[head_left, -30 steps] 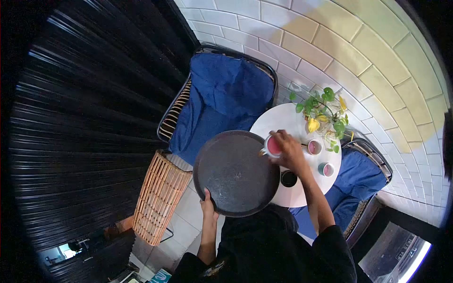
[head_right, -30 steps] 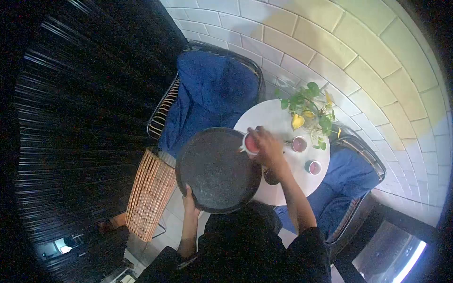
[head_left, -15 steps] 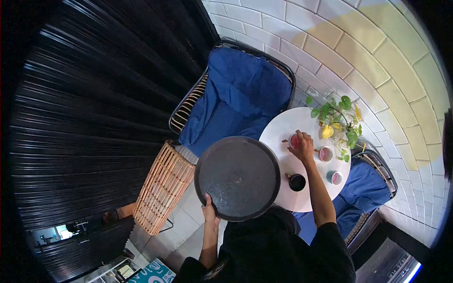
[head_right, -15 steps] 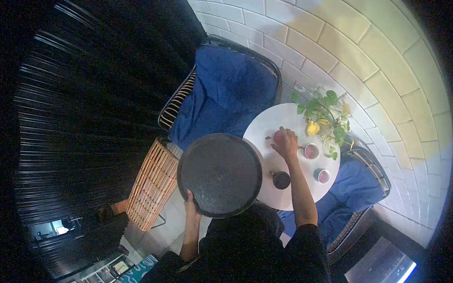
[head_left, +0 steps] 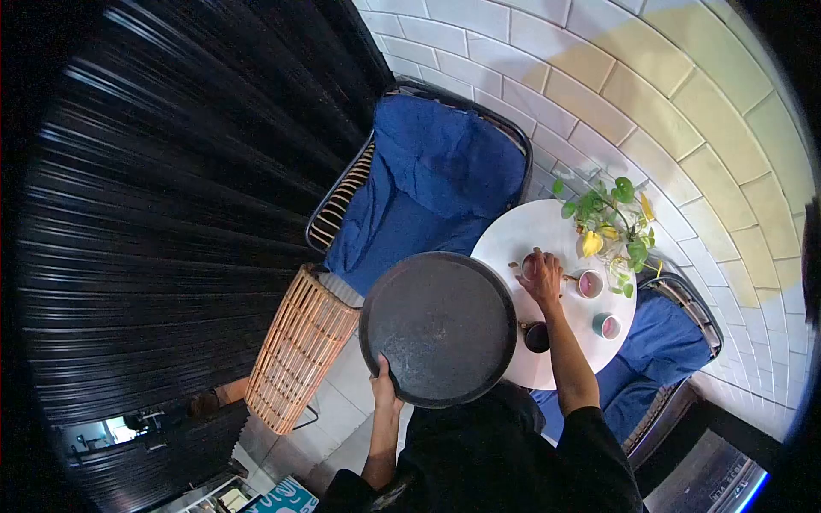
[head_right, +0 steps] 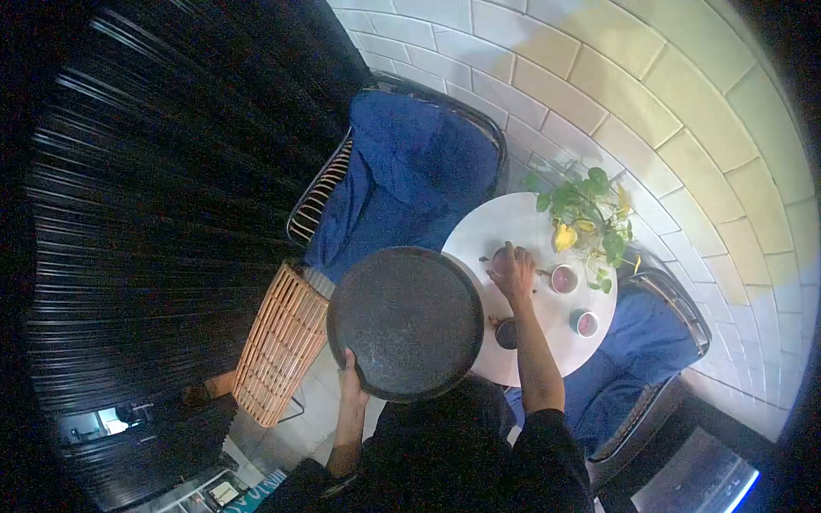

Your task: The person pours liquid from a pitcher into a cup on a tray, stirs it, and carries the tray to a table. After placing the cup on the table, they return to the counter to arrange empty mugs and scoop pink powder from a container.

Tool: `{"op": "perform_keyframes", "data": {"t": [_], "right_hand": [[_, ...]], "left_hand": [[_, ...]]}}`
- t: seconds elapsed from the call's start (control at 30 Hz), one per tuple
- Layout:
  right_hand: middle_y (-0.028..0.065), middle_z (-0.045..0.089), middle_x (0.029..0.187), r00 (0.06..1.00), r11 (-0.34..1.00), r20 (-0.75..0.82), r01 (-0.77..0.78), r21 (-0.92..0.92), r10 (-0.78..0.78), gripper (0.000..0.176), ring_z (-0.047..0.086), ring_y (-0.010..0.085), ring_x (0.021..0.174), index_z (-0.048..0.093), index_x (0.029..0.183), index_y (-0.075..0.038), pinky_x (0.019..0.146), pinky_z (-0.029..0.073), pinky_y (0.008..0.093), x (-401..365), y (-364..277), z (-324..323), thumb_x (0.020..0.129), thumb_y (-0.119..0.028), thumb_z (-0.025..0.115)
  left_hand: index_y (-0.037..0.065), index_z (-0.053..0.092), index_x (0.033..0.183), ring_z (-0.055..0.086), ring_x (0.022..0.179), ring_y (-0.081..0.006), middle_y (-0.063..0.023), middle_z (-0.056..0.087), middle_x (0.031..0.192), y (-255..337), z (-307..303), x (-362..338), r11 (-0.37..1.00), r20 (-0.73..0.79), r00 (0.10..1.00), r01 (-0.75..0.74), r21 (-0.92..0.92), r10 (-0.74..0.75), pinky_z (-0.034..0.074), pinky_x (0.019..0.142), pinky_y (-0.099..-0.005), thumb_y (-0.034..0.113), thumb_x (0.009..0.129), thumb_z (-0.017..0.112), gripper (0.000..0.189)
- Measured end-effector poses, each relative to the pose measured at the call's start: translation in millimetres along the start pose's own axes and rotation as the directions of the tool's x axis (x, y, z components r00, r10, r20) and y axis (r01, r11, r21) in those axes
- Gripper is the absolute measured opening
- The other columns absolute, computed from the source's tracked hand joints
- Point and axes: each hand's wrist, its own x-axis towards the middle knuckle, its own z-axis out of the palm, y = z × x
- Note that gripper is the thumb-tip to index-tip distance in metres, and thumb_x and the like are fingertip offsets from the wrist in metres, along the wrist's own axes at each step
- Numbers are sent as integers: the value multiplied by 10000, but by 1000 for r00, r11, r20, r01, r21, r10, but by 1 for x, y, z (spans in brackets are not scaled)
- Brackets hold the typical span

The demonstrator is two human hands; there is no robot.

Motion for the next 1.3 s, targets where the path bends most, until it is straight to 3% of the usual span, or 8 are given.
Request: {"op": "perform_keyframes", "data": {"t": [0.3, 0.4, 0.47, 0.57, 0.7, 0.77, 1.03, 1.3], "right_hand": [[261, 417, 1255, 994, 996, -100, 58, 61, -52, 861, 430, 427, 1161, 419, 1340, -76, 925, 402, 531, -12, 16, -46, 615, -276, 837], [286, 388, 1284, 981, 998, -195, -5, -60, -7, 793, 365, 469, 1221, 412, 1321, -59, 991, 366, 523, -23, 31, -83, 642, -178, 805], [290, 388, 1278, 974, 958, -96, -218, -189, 203, 773, 369, 476, 1218, 427, 1295, -61, 985, 381, 517, -25, 33, -103, 631, -159, 809], [293, 381, 1281, 956, 942, -47, -292, -166, 288, 782, 358, 480, 1226, 420, 1291, -67, 983, 384, 515, -30, 51, -100, 622, -151, 815], [239, 499, 1103, 963, 960, -13, -268, 78, 270, 814, 541, 417, 1019, 446, 1259, -91, 848, 476, 477, -29, 80, -79, 549, -153, 840], [222, 513, 1055, 962, 960, -29, -271, 66, 273, 804, 566, 411, 961, 450, 1246, -97, 805, 491, 472, -29, 80, -79, 546, -152, 842], [214, 515, 1009, 953, 955, -65, -295, 32, 297, 704, 594, 436, 892, 448, 1174, -122, 728, 503, 496, -50, 31, -131, 575, -125, 818], [174, 516, 988, 987, 998, -157, -29, 63, 39, 612, 562, 380, 856, 532, 1132, -131, 690, 461, 449, -116, -69, -236, 579, -105, 793]], "left_hand": [[-69, 399, 1313, 573, 1083, -305, -187, 529, 1259, 8, 14, -6, 998, 57, 998, 4, 64, -7, 506, 877, -450, 380, 928, 579, 618], [-63, 398, 1315, 569, 1088, -306, -190, 529, 1257, 8, 18, -7, 997, 68, 998, -2, 76, -3, 501, 888, -449, 382, 926, 581, 618], [-62, 396, 1317, 567, 1092, -306, -189, 529, 1257, 9, 23, -10, 997, 70, 997, 11, 82, -17, 498, 893, -448, 383, 925, 583, 622], [-58, 393, 1322, 564, 1098, -308, -189, 529, 1258, 7, 22, -4, 997, 91, 995, 21, 79, -29, 495, 900, -448, 385, 919, 590, 630], [-40, 395, 1327, 562, 1104, -313, -186, 531, 1257, 8, 25, -2, 996, 132, 991, 8, 84, -19, 493, 903, -456, 391, 907, 608, 639], [-34, 396, 1328, 560, 1107, -315, -186, 529, 1259, 9, 27, -4, 997, 155, 988, -2, 75, -10, 492, 904, -458, 393, 904, 612, 640], [-32, 395, 1330, 557, 1113, -319, -183, 522, 1267, 18, 33, -5, 994, 200, 980, -10, 110, -12, 497, 899, -458, 384, 922, 586, 612], [-53, 345, 1344, 552, 1118, -324, -213, 498, 1280, 22, 34, 33, 974, 394, 916, -13, 226, -79, 499, 898, -456, 367, 936, 570, 627]]}}
